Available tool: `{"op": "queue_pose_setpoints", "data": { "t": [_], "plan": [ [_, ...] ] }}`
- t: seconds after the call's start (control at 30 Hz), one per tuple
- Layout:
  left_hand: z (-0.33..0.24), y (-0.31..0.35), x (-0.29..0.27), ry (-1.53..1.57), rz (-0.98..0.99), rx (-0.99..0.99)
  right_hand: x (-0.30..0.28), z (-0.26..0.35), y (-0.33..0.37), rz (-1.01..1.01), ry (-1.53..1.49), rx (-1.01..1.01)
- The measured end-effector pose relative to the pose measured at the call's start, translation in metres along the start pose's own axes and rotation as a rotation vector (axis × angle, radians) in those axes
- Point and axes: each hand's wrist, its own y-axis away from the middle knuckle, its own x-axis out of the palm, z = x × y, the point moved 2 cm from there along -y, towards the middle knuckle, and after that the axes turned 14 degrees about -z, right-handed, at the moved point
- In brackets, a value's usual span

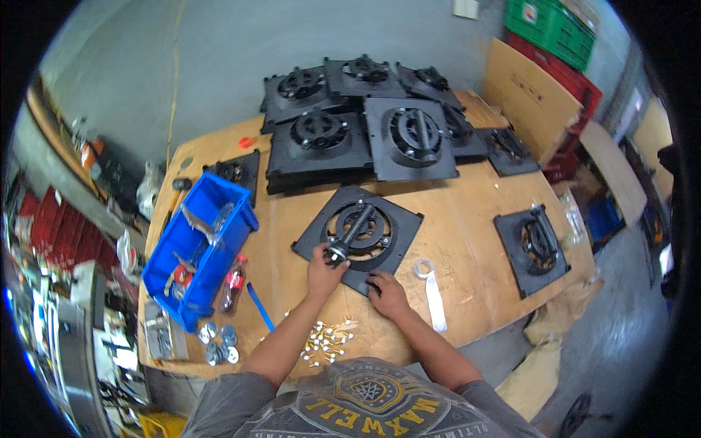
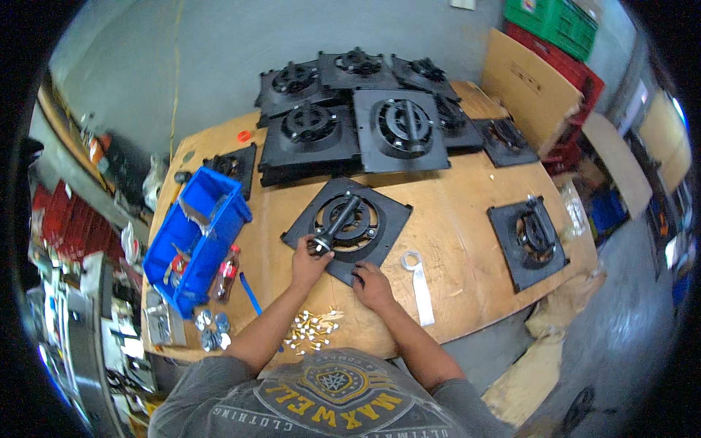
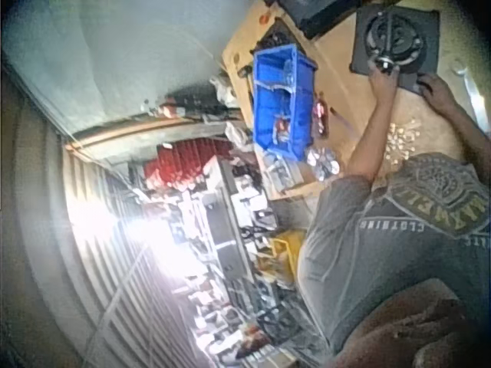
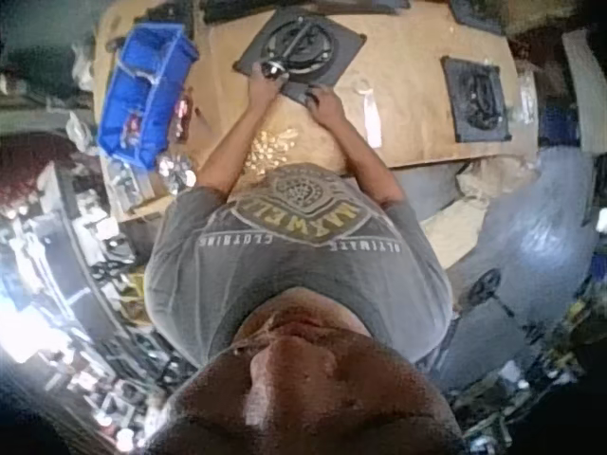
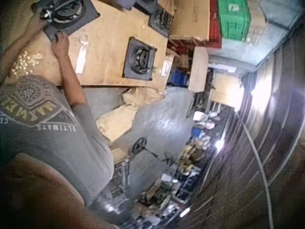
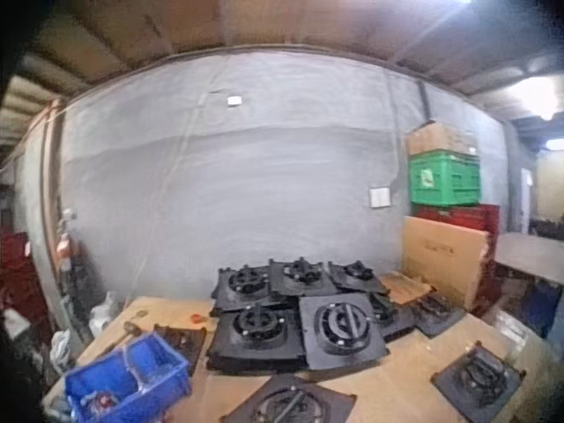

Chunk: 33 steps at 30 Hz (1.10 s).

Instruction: The person assembles small white and gold components into black square frames on a workbench. They pick up parts, insert them into the frames, and occasionally adjust the placement. The task is performed one unit at a time.

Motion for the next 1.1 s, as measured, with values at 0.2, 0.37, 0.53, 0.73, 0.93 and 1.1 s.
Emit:
{"op": "queue_pose_setpoints", "data": {
  "t": [0.2,0.37,0.53,0.73,0.93,1.1],
  "plan": [
    [0.005,0.007,0.007,0.143,-0.034,-0.082,-0.008,0.005,-0.006,0.057,0.015,-0.017],
    [0.021,0.008,0.019,0.257,-0.052,-0.181,-0.006,0.004,-0.006,0.077,0.009,-0.056],
    [0.023,0.010,0.020,0.323,-0.092,-0.187,-0.006,0.008,-0.009,0.111,0.035,-0.062],
    [0.014,0.007,0.016,0.352,-0.062,-0.301,-0.002,0.004,-0.007,0.084,0.039,-0.098],
    [0.014,0.008,0.019,0.411,-0.064,-0.317,0.000,0.002,-0.006,0.063,0.046,-0.104],
    [0.017,0.008,0.020,0.419,-0.049,-0.322,-0.001,0.007,-0.007,0.067,0.060,-0.088]
  ]
}}
